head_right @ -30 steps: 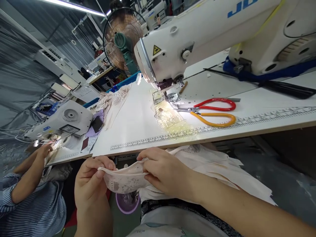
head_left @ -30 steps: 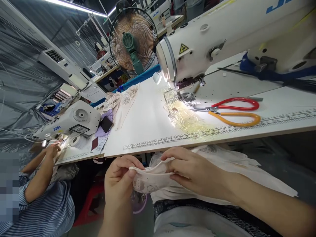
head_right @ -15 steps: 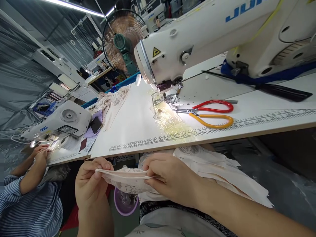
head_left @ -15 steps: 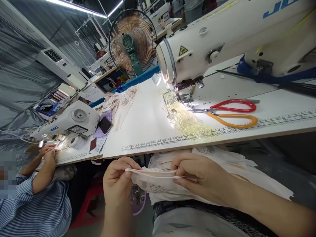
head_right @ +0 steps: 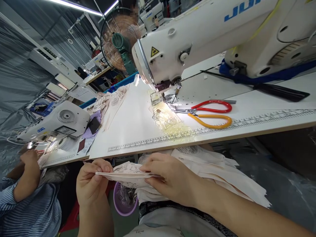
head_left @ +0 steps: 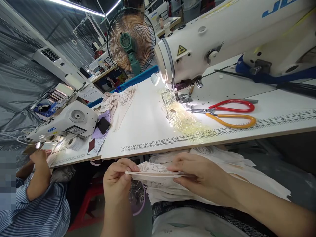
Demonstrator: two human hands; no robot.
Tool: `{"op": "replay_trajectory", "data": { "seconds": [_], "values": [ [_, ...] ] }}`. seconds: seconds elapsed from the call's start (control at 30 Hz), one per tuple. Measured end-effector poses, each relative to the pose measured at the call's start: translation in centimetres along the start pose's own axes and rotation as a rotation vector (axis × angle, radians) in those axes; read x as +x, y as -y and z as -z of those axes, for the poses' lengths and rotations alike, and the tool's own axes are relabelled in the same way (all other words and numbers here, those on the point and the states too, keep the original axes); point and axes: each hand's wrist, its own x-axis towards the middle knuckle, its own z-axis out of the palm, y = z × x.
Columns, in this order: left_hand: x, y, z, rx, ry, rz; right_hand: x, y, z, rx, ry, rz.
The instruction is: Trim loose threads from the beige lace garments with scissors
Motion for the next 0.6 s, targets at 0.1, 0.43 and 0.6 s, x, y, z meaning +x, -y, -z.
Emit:
{"op": "replay_trajectory", "data": {
  "seconds": [0.1, 0.43, 0.6],
  "values": [
    [0.1, 0.3, 0.5, 0.028, 0.039, -0.016, 0.1, -0.4, 0.0, 0.023, 0.006, 0.034],
    [0.1, 0.6, 0.0, 0.024, 0.047, 0.115, -0.2, -0.9, 1.0, -0.061, 0.092, -0.093],
    [0.5, 0.9, -0.3, -0.041, -0.002, 0.170, -0.5, -2.3, 0.5, -0.021, 0.075, -0.106]
  ]
}}
